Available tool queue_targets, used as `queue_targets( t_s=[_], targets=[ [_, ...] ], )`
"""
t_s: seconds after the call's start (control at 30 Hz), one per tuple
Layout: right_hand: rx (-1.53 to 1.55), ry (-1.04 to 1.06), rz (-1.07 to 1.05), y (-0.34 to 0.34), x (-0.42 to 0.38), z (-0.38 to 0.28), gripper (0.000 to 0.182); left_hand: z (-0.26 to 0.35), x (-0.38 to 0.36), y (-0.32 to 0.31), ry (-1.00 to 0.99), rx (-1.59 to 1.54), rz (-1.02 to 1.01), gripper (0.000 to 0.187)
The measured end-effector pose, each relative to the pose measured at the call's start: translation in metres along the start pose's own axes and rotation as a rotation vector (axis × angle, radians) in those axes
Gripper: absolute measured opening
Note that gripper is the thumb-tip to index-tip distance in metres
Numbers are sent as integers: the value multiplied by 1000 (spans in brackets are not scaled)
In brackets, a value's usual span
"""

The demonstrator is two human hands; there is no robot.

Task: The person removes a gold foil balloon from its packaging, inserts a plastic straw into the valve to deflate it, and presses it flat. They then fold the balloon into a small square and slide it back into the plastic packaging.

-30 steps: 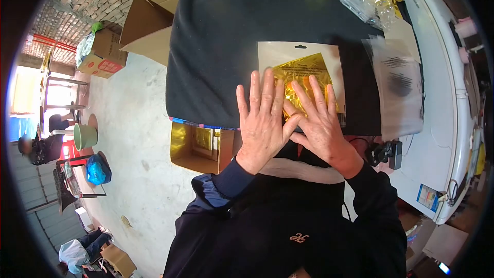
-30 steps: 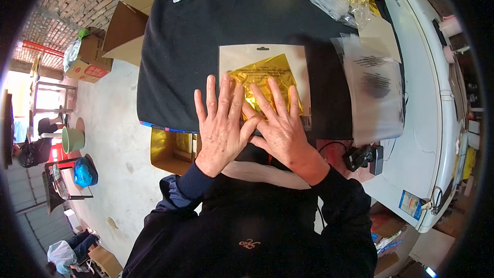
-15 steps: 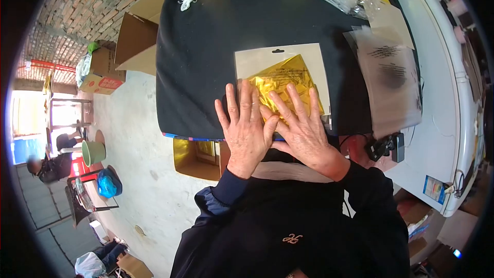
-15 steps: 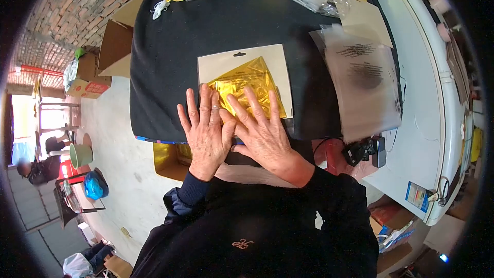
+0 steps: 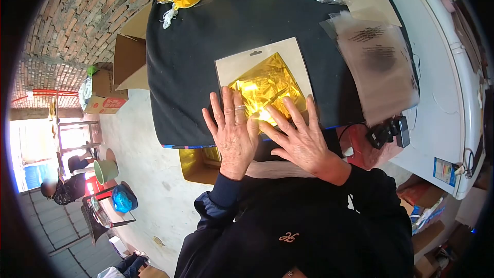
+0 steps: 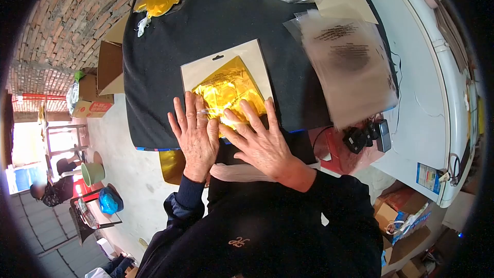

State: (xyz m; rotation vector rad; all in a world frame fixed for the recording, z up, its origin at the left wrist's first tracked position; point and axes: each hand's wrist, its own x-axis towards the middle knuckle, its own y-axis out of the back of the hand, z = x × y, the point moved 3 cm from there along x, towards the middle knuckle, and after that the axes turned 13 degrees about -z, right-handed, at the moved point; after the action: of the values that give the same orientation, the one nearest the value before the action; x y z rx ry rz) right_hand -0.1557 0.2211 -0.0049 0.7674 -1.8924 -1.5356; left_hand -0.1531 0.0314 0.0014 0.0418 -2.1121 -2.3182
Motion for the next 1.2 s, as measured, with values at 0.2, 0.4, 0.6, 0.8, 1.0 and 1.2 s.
queue_targets(
  t_s=[0.2,0.4,0.6,0.8,1.0,1.2],
  targets=[
    [67,-16,80,17,-15,3,82,1,0,3,-19,-2,-5,75],
    [58,22,225,18,-4,7,53,1,0,5,-30,-20,-10,74],
    [-16,69,299,27,17,9,26,-3,1,1,-43,-42,-16,72],
    [-88,166,199,32,26,7,28,-3,0,0,-100,-86,91,67],
    [-138,205,131,36,36,5,28,-5,1,0,-134,-109,114,65],
    [-131,151,172,36,43,-3,22,-6,-1,2,-131,-150,62,67]
  ],
)
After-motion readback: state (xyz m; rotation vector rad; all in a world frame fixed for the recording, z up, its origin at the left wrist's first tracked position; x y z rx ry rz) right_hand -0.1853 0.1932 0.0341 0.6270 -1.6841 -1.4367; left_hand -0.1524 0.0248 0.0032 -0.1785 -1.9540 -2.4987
